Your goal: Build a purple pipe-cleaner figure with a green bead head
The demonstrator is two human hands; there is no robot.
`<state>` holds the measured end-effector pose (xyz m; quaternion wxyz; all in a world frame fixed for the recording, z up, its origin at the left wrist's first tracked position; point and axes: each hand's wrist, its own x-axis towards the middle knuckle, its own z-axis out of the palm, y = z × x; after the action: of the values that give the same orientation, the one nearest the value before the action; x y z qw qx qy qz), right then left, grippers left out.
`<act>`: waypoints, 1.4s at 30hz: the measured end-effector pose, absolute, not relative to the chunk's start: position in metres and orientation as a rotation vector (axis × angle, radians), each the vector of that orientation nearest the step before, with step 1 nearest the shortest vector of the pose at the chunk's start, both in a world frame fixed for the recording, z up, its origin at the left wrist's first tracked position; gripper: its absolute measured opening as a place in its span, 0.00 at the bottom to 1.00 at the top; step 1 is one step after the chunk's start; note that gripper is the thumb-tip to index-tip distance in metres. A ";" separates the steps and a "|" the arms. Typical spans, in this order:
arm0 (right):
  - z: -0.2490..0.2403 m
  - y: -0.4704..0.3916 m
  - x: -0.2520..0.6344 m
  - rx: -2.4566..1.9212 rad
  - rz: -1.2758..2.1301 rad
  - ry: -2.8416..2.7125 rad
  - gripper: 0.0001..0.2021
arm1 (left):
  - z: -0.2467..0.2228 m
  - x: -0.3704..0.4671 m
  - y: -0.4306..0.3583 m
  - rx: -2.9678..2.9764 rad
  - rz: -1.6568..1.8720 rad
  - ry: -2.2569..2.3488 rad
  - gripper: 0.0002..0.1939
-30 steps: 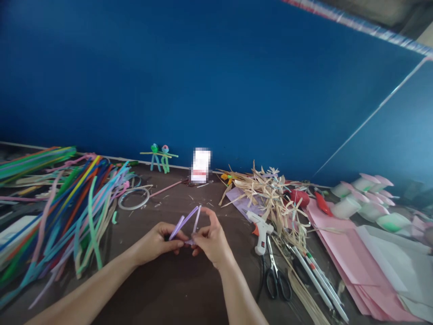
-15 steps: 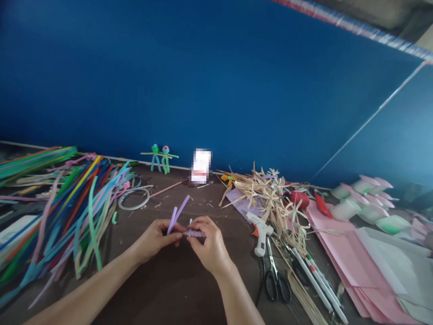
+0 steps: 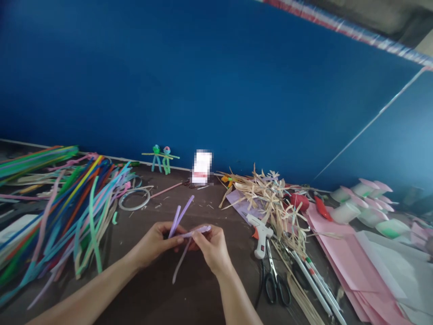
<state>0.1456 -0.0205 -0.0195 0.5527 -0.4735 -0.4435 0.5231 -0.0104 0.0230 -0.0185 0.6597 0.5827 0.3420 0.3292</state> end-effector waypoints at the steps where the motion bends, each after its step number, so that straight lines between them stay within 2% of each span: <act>1: -0.020 -0.020 0.146 -1.099 1.270 -1.027 0.11 | -0.017 -0.010 0.023 1.292 0.723 0.748 0.11; 8: -0.022 -0.018 0.144 -1.031 1.480 -0.831 0.13 | -0.022 -0.009 0.025 1.100 0.682 0.686 0.12; 13: -0.024 -0.016 0.148 -1.137 1.519 -0.939 0.11 | -0.029 -0.012 0.030 0.790 0.589 0.752 0.12; 15: -0.022 -0.017 0.149 -1.249 1.354 -1.131 0.08 | -0.029 -0.014 0.032 0.733 0.577 0.762 0.11; 17: -0.019 -0.019 0.149 -1.349 1.017 -1.421 0.06 | -0.028 -0.014 0.033 0.685 0.587 0.775 0.09; 20: -0.013 -0.022 0.148 -1.383 0.492 -1.806 0.11 | -0.026 -0.015 0.034 0.617 0.590 0.799 0.08; 25: -0.010 -0.025 0.146 -1.418 0.173 -2.033 0.13 | -0.028 -0.016 0.035 0.557 0.546 0.761 0.08; 32: -0.011 -0.024 0.149 -1.351 0.259 -2.008 0.11 | -0.029 -0.018 0.035 0.683 0.569 0.704 0.09; 39: -0.013 -0.023 0.147 -1.378 0.463 -1.780 0.02 | -0.030 -0.013 0.032 0.955 0.680 0.812 0.12; 42: -0.016 -0.021 0.147 -1.435 0.561 -1.649 0.08 | -0.029 -0.012 0.031 1.123 0.702 0.852 0.12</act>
<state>0.1470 -0.0206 -0.0161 0.4282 -0.5745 -0.6604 0.2245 -0.0120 0.0308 -0.0294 0.7058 0.5052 0.3831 0.3159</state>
